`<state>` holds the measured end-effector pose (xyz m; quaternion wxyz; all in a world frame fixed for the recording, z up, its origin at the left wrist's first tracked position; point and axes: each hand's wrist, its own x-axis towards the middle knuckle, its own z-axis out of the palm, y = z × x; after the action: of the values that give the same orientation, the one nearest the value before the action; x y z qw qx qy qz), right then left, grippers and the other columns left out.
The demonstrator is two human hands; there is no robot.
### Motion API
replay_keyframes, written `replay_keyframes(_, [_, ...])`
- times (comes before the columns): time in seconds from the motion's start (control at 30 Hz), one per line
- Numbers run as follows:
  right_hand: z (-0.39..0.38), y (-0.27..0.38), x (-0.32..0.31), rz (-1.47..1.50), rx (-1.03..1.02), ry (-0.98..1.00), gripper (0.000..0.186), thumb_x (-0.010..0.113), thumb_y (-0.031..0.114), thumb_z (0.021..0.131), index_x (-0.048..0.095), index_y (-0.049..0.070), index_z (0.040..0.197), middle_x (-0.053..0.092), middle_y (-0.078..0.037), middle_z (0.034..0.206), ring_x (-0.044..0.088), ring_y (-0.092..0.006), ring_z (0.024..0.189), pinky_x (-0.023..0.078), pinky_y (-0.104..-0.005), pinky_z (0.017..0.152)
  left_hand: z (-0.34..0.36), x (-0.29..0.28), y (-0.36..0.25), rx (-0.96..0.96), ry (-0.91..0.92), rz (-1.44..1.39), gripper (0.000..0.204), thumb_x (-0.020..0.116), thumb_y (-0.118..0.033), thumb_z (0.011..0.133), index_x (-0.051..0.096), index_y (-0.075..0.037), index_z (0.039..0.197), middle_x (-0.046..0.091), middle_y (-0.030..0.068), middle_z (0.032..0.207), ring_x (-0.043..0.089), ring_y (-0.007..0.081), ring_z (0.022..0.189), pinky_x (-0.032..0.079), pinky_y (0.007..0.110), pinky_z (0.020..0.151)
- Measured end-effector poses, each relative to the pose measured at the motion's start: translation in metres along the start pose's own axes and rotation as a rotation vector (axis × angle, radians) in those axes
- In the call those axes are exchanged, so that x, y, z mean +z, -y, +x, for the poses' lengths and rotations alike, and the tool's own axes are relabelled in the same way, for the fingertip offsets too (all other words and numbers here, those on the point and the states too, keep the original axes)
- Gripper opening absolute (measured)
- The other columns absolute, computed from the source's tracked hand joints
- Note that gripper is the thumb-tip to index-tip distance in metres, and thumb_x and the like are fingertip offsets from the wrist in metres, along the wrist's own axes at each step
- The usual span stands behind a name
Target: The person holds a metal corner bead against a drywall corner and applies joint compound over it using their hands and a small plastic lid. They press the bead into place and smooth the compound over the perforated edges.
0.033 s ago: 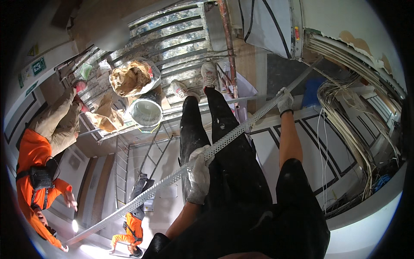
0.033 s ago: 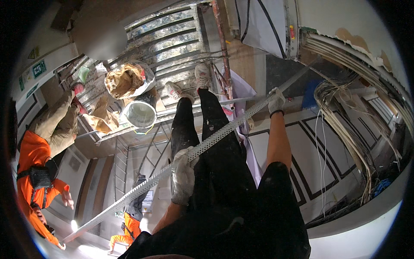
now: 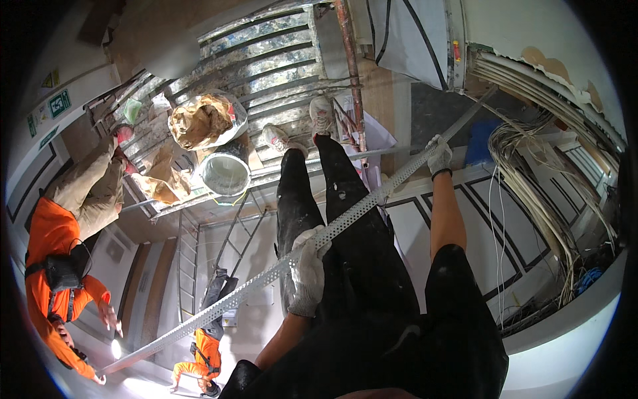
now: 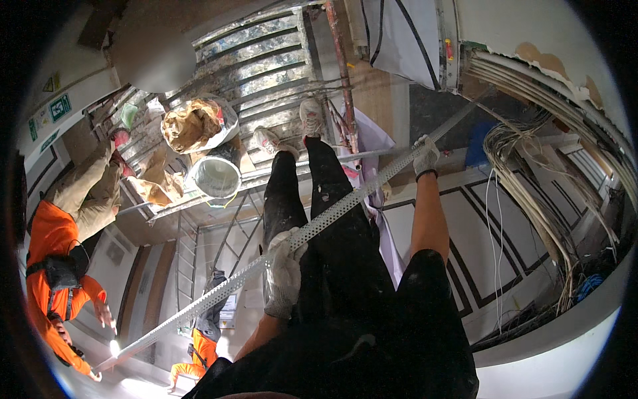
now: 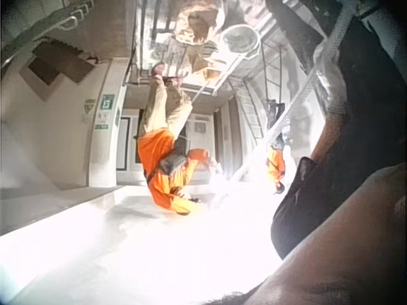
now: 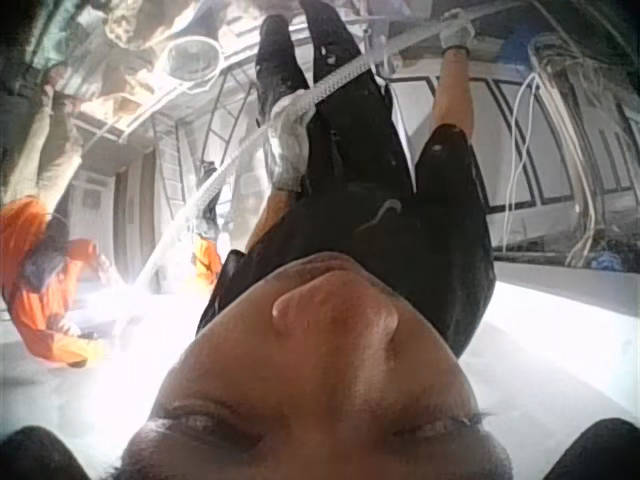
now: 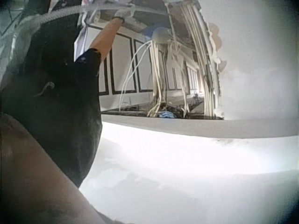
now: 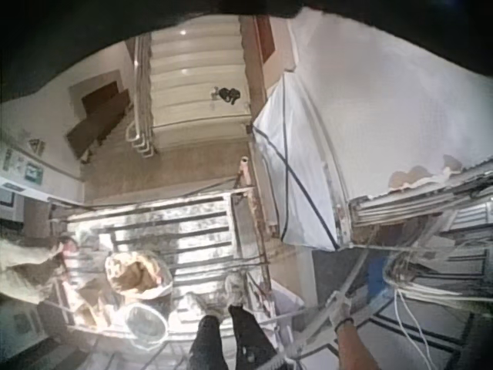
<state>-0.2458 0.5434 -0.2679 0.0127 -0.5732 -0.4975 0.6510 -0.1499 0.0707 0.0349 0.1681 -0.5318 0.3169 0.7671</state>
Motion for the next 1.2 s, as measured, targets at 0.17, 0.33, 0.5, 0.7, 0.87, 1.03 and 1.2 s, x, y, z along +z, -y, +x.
replay_keyframes(0.17, [-0.019, 0.024, 0.023, -0.250, 0.012, 0.027, 0.029, 0.059, 0.016, 0.101, 0.062, -0.001, 0.124, 0.064, -0.012, 0.106, 0.062, -0.0260, 0.100, 0.051, -0.0359, 0.091, 0.011, -0.016, 0.007, 0.035, 0.001, -0.014, 0.032, 0.051, -0.029, 0.109, 0.055, -0.009, 0.134, 0.058, 0.0088, 0.141, 0.056, 0.0212, 0.131, 0.046, 0.044, 0.111])
replay_keyframes(0.33, [0.000, 0.034, -0.051, -0.586, -0.121, 0.221, 0.048, 0.057, 0.019, 0.098, 0.052, 0.003, 0.143, 0.059, -0.014, 0.133, 0.062, -0.0280, 0.112, 0.053, -0.0396, 0.096, 0.033, -0.050, 0.008, -0.059, -0.094, -0.090, 0.027, 0.055, -0.026, 0.107, 0.068, -0.006, 0.120, 0.069, 0.0053, 0.119, 0.066, 0.0170, 0.110, 0.055, 0.033, 0.093])
replay_keyframes(0.5, [0.005, 0.052, -0.055, -1.500, -0.682, 0.192, 0.030, 0.053, 0.006, 0.095, 0.064, -0.001, 0.122, 0.069, -0.013, 0.115, 0.067, -0.0283, 0.095, 0.053, -0.0407, 0.083, 0.038, -0.053, -0.009, -0.059, -0.083, -0.172, 0.026, 0.056, -0.025, 0.106, 0.068, -0.006, 0.118, 0.069, 0.0031, 0.110, 0.065, 0.0116, 0.100, 0.056, 0.029, 0.089])
replay_keyframes(0.7, [0.020, 0.062, -0.040, -1.511, -0.792, 0.270, 0.028, 0.049, 0.005, 0.095, 0.066, -0.001, 0.116, 0.072, -0.017, 0.109, 0.070, -0.0287, 0.098, 0.055, -0.0397, 0.084, 0.053, -0.033, -0.007, 0.067, -0.076, 0.034, 0.031, 0.054, -0.029, 0.107, 0.068, -0.005, 0.122, 0.069, 0.0027, 0.109, 0.063, 0.0094, 0.099, 0.055, 0.027, 0.087])
replay_keyframes(0.87, [0.036, 0.064, -0.044, -1.734, -0.993, 0.236, 0.024, 0.055, 0.012, 0.097, 0.068, 0.002, 0.114, 0.073, -0.018, 0.106, 0.071, -0.0323, 0.100, 0.056, -0.0410, 0.087, 0.049, -0.035, -0.010, 0.132, -0.033, 0.167, 0.037, 0.055, -0.033, 0.107, 0.068, -0.004, 0.126, 0.070, 0.0034, 0.111, 0.065, 0.0114, 0.099, 0.056, 0.028, 0.089])
replay_keyframes(1.03, [0.012, 0.074, -0.031, -1.719, -1.041, 0.250, 0.026, 0.057, 0.006, 0.094, 0.068, -0.006, 0.115, 0.072, -0.024, 0.108, 0.071, -0.0368, 0.099, 0.058, -0.0431, 0.083, 0.045, -0.012, -0.026, 0.026, -0.072, 0.186, 0.039, 0.060, -0.036, 0.104, 0.069, -0.003, 0.125, 0.071, 0.0044, 0.111, 0.066, 0.0125, 0.095, 0.057, 0.029, 0.088])
replay_keyframes(1.2, [0.038, 0.076, -0.040, -1.551, -1.143, 0.314, 0.031, 0.057, 0.011, 0.095, 0.067, -0.008, 0.117, 0.071, -0.026, 0.111, 0.071, -0.0372, 0.099, 0.059, -0.0432, 0.085, 0.052, 0.019, -0.054, 0.059, -0.060, 0.169, 0.037, 0.065, -0.033, 0.101, 0.069, -0.004, 0.121, 0.071, 0.0043, 0.106, 0.066, 0.0123, 0.092, 0.056, 0.029, 0.084])
